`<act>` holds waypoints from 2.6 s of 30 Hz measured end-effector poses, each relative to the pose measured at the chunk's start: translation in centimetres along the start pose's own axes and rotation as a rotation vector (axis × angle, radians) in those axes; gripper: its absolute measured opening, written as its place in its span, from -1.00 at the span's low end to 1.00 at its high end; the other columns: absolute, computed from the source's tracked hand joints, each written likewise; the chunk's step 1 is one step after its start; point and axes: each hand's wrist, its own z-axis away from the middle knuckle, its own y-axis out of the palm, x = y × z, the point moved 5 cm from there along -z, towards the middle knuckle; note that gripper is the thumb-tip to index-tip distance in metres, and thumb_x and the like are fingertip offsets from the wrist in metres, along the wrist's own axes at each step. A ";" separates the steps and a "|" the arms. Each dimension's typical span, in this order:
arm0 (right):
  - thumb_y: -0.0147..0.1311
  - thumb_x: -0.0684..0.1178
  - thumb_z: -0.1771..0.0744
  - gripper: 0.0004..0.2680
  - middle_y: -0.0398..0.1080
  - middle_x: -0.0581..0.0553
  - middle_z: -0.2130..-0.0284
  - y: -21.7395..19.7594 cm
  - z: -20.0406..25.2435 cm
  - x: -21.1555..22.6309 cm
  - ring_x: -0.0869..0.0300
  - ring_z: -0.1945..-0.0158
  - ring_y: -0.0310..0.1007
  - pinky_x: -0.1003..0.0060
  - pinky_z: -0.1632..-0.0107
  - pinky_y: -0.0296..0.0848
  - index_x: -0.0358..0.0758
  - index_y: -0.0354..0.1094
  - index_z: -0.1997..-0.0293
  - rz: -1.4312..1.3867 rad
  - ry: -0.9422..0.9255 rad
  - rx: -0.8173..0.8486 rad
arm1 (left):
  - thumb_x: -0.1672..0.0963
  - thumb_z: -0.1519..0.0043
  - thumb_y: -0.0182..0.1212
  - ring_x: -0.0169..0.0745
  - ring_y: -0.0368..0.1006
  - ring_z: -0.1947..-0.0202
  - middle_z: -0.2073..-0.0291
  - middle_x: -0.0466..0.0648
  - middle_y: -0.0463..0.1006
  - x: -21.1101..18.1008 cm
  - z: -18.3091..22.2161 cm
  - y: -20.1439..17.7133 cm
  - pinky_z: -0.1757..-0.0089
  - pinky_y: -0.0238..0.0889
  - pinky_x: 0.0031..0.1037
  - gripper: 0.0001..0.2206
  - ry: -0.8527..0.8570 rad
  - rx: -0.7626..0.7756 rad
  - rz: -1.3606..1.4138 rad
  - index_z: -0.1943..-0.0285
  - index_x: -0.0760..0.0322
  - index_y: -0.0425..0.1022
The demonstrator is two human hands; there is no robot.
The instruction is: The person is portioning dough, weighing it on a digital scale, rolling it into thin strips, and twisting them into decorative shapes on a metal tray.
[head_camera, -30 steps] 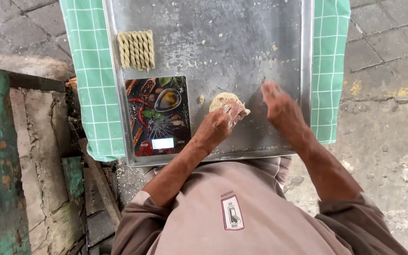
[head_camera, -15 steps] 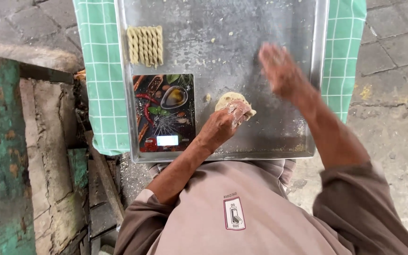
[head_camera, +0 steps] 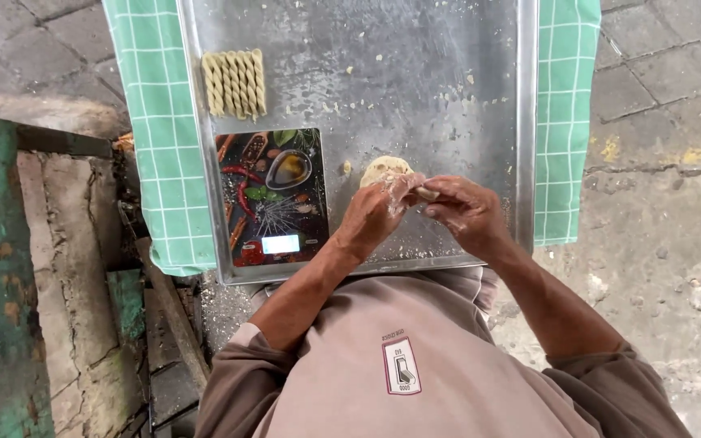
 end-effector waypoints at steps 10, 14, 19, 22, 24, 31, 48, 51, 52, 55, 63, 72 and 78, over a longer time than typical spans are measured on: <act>0.10 -0.08 -0.41 -0.82 0.57 -0.36 0.22 1.7 -1.2 0.3 0.21 0.25 0.62 0.36 0.17 0.67 -0.44 0.42 0.02 -0.510 0.160 -0.288 | 0.17 -0.19 0.45 -0.11 0.63 0.16 0.10 0.04 0.69 -2.0 -1.1 -2.9 0.12 0.51 -0.35 -0.78 -0.113 -0.149 0.669 -0.01 0.14 0.70; 0.08 -0.12 -0.41 -0.70 0.51 -0.33 0.01 4.1 0.0 0.8 0.19 0.04 0.55 0.29 0.01 0.64 -0.45 0.31 -0.28 -0.476 0.160 -0.196 | 0.09 -0.15 0.51 -0.31 0.54 0.35 0.11 -0.09 0.65 -1.6 -2.4 -3.0 0.30 0.51 -0.47 -0.73 -0.130 -0.268 0.535 -0.02 0.07 0.68; 0.13 -0.14 -0.39 -0.78 0.54 -0.33 0.27 2.6 -0.5 -1.0 0.09 0.21 0.62 0.23 0.20 0.69 -0.52 0.37 -0.08 -0.404 0.116 -0.201 | 0.10 -0.26 0.40 -0.26 0.52 0.27 0.16 -0.02 0.62 -2.2 -2.0 -4.2 0.17 0.47 -0.38 -0.81 -0.201 -0.128 0.647 -0.04 0.11 0.68; 0.19 -0.05 -0.36 -0.72 0.51 -0.33 0.40 1.9 -0.8 -0.6 0.10 0.40 0.58 0.27 0.36 0.62 -0.48 0.28 -0.07 -0.257 -0.012 -0.179 | 0.10 -0.30 0.36 -0.38 0.50 0.28 0.28 -0.06 0.63 -3.2 -1.5 -4.8 0.19 0.45 -0.51 -0.85 -0.341 -0.054 0.926 0.04 0.23 0.67; 0.25 0.00 -0.33 -0.61 0.48 -0.38 0.46 1.5 -1.5 -0.4 0.07 0.50 0.54 0.24 0.47 0.57 -0.49 0.19 -0.14 -0.143 -0.120 -0.165 | 0.11 -0.31 0.34 -0.44 0.48 0.29 0.35 -0.08 0.63 -3.4 -1.0 -4.7 0.19 0.46 -0.59 -0.84 -0.420 -0.028 1.119 0.10 0.32 0.66; 0.17 0.25 -0.32 -0.64 0.47 -0.21 0.32 1.5 -1.8 0.0 0.05 0.43 0.53 0.21 0.40 0.50 -0.36 0.42 0.16 0.175 -0.375 -0.062 | 0.11 -0.34 0.31 -0.33 0.49 0.28 0.32 0.07 0.59 -3.5 0.5 -3.6 0.18 0.49 -0.49 -0.71 -0.416 -0.032 1.190 -0.07 0.50 0.49; 0.03 0.14 -0.43 -0.73 0.50 -0.09 0.48 2.9 -0.8 1.9 0.13 0.49 0.46 0.25 0.36 0.48 -0.28 0.55 0.11 0.269 -0.189 -0.178 | 0.09 -0.18 0.49 -0.35 0.52 0.38 0.42 0.04 0.63 -3.5 0.4 -5.1 0.32 0.49 -0.54 -0.73 -0.407 -0.208 1.067 0.10 0.39 0.61; 0.05 0.12 -0.43 -0.75 0.48 -0.14 0.33 3.6 -1.2 2.8 0.28 0.48 0.39 0.29 0.37 0.45 -0.26 0.56 0.08 0.128 -0.170 -0.184 | 0.16 -0.25 0.41 -0.41 0.54 0.44 0.48 0.02 0.63 -2.7 1.3 -4.8 0.38 0.45 -0.62 -0.87 -0.380 -0.248 0.972 0.12 0.35 0.67; 0.10 0.00 -0.42 -0.80 0.45 -0.16 0.42 3.6 -1.1 2.0 0.27 0.51 0.39 0.34 0.40 0.44 -0.36 0.51 0.06 -0.010 -0.145 -0.238 | 0.18 -0.24 0.41 -0.42 0.51 0.37 0.40 0.02 0.63 -2.6 1.6 -4.6 0.34 0.47 -0.60 -0.87 -0.357 -0.279 0.986 0.10 0.37 0.67; 0.13 -0.15 -0.41 -0.85 0.45 -0.23 0.47 3.9 -0.7 0.0 0.23 0.51 0.44 0.36 0.40 0.47 -0.49 0.47 0.04 -0.150 -0.106 -0.294 | 0.20 -0.22 0.44 -0.40 0.51 0.28 0.29 0.02 0.63 -2.6 1.4 -4.8 0.28 0.50 -0.55 -0.83 -0.277 -0.360 0.924 0.04 0.34 0.66; 0.25 -0.25 -0.32 -0.78 0.48 -0.27 0.36 4.7 0.3 0.8 0.22 0.34 0.50 0.28 0.26 0.59 -0.59 0.43 -0.02 -0.137 -0.039 -0.224 | 0.18 -0.20 0.46 -0.26 0.54 0.25 0.24 0.05 0.63 -1.7 1.7 -5.3 0.25 0.50 -0.45 -0.86 -0.140 -0.395 0.773 0.09 0.28 0.71; 0.21 0.08 -0.31 -0.67 0.51 -0.12 0.56 4.3 -1.9 0.5 0.22 0.57 0.45 0.34 0.40 0.43 -0.29 0.42 -0.11 0.123 -0.157 0.095 | 0.09 -0.21 0.45 -0.35 0.53 0.49 0.49 -0.05 0.57 -2.2 0.9 -5.2 0.45 0.41 -0.63 -0.76 -0.469 -0.220 1.239 0.24 0.37 0.51; 0.17 0.16 -0.35 -0.71 0.43 -0.11 0.61 4.3 -3.3 2.7 0.29 0.67 0.35 0.41 0.56 0.35 -0.34 0.51 0.17 -0.005 -0.198 -0.104 | 0.10 -0.17 0.51 -0.37 0.50 0.38 0.36 0.08 0.65 -2.7 1.4 -6.4 0.33 0.43 -0.57 -0.71 -0.453 -0.231 1.013 0.09 0.44 0.63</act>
